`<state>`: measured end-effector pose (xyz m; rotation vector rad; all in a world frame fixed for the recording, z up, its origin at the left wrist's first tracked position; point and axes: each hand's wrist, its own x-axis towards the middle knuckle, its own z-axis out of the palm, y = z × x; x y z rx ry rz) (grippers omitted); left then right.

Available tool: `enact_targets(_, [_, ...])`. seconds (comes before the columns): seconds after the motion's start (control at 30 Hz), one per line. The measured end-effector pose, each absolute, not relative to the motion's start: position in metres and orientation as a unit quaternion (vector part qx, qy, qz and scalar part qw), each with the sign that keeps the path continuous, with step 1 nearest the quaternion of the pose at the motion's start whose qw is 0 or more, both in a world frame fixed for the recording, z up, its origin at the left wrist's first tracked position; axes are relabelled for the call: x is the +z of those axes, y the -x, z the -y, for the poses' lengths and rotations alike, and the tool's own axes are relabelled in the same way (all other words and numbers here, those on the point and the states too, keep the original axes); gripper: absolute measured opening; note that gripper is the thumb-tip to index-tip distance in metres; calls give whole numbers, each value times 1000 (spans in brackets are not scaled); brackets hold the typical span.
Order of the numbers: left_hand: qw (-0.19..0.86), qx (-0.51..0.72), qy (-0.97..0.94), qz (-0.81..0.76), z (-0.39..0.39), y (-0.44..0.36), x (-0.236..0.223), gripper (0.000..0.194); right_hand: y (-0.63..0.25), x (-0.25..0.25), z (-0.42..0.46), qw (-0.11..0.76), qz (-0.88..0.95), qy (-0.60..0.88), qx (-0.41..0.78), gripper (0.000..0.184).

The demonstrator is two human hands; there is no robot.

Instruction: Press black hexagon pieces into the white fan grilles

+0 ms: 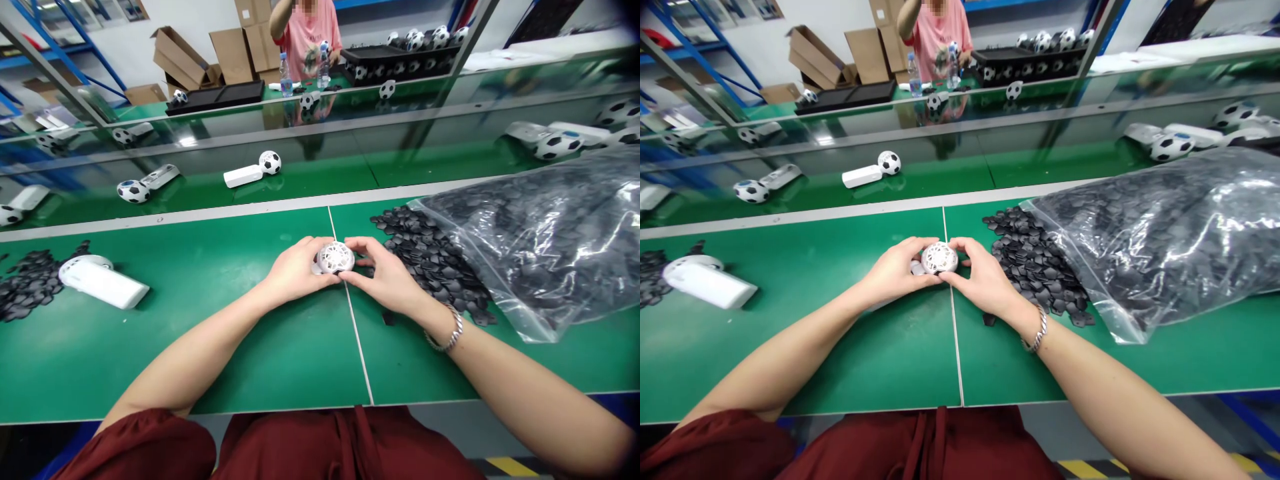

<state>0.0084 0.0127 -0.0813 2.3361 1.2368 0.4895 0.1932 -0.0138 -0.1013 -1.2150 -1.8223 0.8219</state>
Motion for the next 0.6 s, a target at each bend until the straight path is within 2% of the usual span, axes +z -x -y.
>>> enact_targets(0.1, [225, 188, -842, -454, -13, -9, -83, 58, -190, -105, 14, 392, 689, 473, 385, 38])
enact_targets(0.23, [216, 179, -842, -460, -12, -10, -82, 56, -196, -104, 10, 385, 697, 480, 369, 38])
enact_targets(0.4, [194, 136, -845, -479, -10, -7, -78, 61, -228, -94, 1, 261, 753, 562, 224, 15])
enact_targets(0.5, [171, 123, -862, -460, -10, -7, -77, 55, -239, -93, 0, 185, 773, 578, 185, 14])
enact_targets(0.6, [154, 113, -873, -449, -12, -8, -78, 62, -236, -95, 2, 156, 789, 572, 157, 9])
